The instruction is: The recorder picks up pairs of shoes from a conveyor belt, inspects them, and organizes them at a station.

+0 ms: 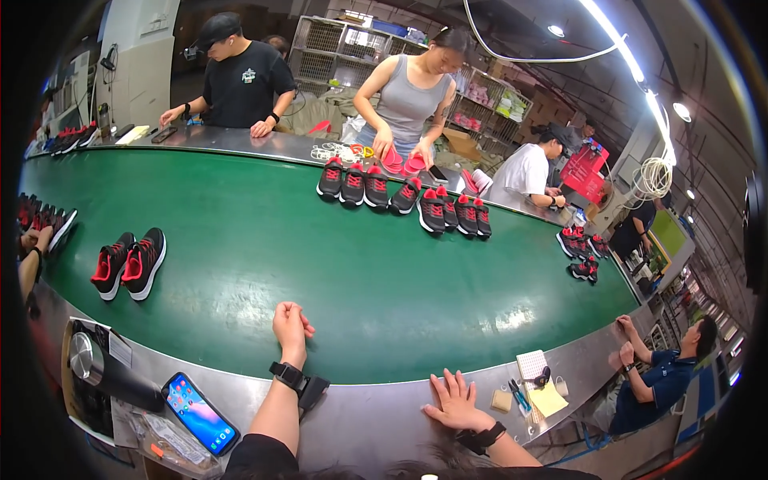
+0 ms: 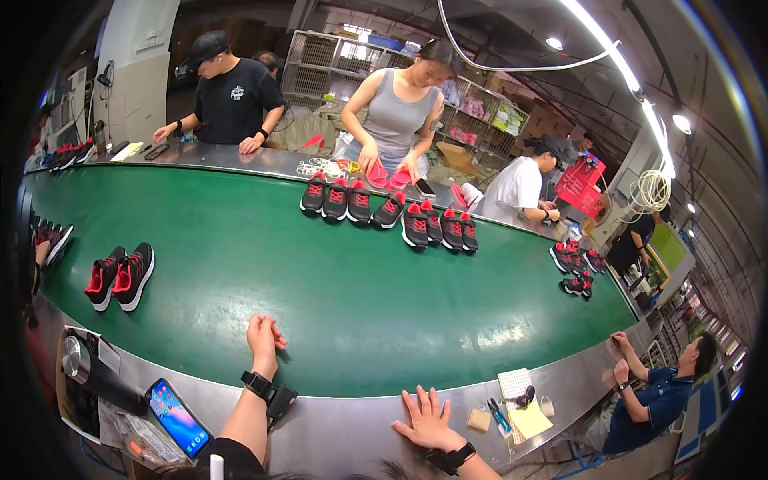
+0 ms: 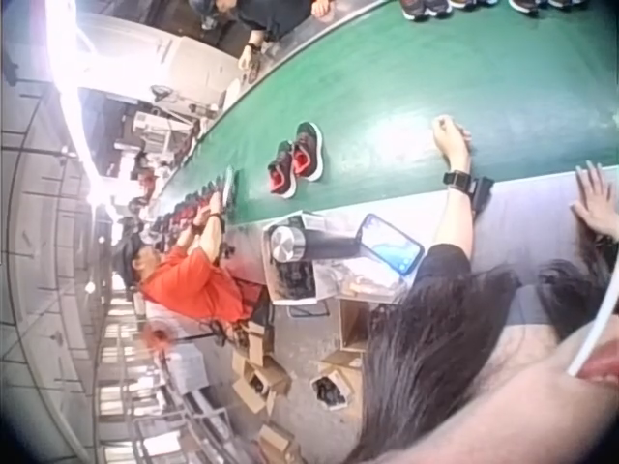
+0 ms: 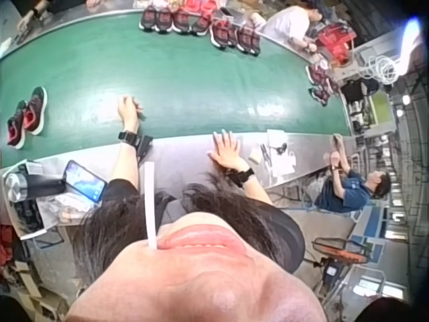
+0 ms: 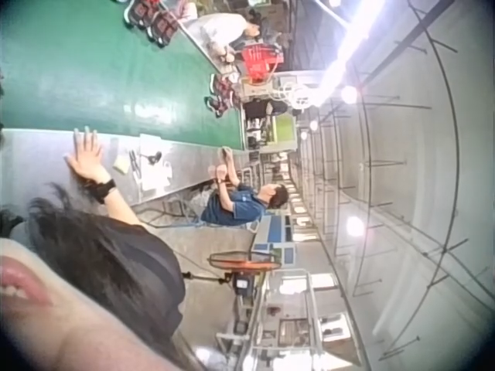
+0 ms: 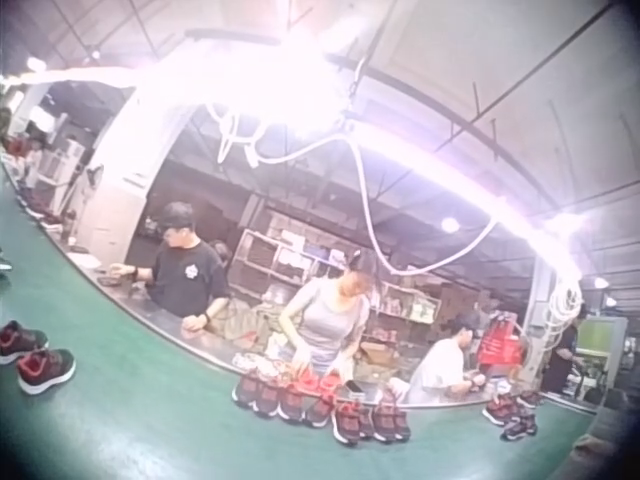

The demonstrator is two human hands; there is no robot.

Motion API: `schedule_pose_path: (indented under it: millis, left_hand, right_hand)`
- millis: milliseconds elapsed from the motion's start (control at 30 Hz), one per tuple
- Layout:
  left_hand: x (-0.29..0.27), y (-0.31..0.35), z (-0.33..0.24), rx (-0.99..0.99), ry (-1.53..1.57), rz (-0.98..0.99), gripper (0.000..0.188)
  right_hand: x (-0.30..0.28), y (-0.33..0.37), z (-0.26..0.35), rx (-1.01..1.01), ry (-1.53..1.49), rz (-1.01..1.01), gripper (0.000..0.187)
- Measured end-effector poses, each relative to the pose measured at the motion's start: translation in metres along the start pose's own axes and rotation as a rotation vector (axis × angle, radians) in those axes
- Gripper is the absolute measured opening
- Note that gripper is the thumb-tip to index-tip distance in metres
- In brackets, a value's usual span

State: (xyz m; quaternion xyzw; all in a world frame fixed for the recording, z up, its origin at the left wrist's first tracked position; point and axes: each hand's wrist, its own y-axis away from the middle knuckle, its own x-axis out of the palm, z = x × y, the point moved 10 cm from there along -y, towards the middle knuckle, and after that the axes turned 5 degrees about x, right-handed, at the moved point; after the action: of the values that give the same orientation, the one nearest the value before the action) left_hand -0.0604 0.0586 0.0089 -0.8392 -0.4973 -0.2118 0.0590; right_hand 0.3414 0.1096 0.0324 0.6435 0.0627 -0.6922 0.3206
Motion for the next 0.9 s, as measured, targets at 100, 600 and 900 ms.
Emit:
schedule_pose_path:
  millis: [100,600,900]
  left_hand:
    - [0.000,-0.001,-0.001,0.002,0.001,-0.002,0.006]
    - [0.006,0.003,-0.001,-0.026,0.031,0.008,0.006]
    - [0.006,0.002,0.004,-0.034,0.081,0.016,0.007]
  right_hand:
    - [0.001,-0.002,-0.001,-0.006,-0.004,-0.010,0.085]
    - [-0.005,0.004,0.000,0.005,-0.032,0.006,0.086]
    - [-0.012,-0.001,0.010,-0.057,0.009,-0.009,0.083]
